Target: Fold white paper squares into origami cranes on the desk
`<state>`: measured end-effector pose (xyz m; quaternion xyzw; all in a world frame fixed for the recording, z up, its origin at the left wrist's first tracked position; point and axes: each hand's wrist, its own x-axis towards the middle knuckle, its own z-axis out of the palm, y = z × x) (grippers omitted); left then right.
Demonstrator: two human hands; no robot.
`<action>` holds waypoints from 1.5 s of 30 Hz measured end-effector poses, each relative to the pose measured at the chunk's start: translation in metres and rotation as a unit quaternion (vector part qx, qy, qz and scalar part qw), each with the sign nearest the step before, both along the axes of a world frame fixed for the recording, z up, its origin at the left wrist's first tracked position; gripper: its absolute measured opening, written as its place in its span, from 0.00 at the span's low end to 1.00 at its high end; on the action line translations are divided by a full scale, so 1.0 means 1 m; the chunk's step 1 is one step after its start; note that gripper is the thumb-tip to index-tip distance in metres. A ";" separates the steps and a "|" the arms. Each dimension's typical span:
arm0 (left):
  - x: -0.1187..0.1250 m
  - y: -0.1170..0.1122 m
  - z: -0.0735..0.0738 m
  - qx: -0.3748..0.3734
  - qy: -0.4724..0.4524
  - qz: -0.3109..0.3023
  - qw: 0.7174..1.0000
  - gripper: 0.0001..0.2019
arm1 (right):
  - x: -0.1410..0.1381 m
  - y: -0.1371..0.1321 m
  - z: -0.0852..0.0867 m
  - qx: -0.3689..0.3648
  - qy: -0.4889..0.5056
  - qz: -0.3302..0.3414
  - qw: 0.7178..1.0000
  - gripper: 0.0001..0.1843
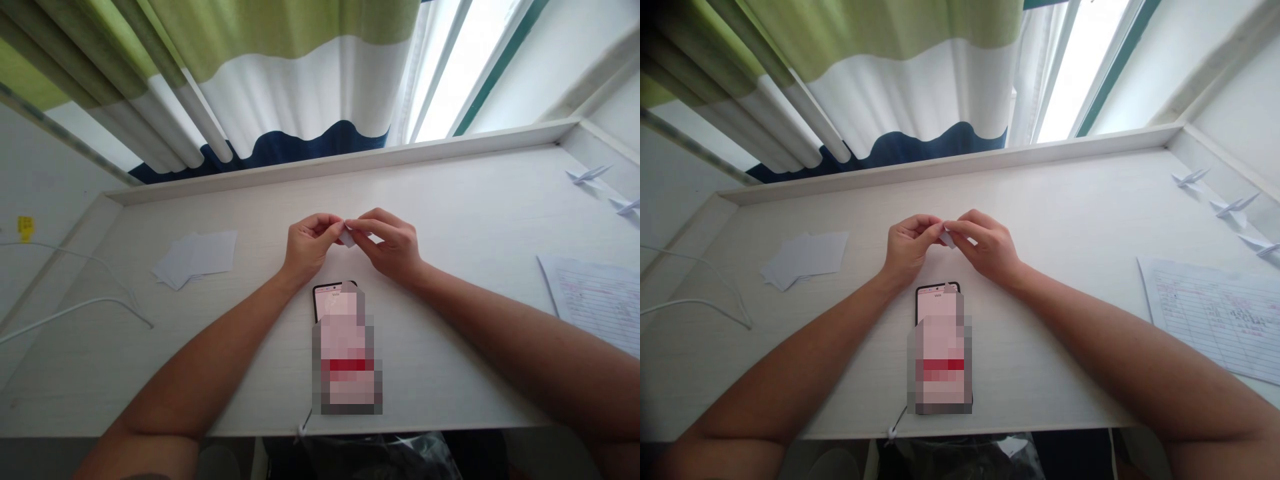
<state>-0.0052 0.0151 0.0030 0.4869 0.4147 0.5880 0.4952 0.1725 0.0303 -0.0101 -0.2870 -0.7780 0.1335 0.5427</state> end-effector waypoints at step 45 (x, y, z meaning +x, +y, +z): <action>-0.005 0.006 -0.006 -0.027 -0.020 0.012 0.999 0.15 | 0.003 0.008 0.006 -0.247 0.033 0.029 0.968 0.14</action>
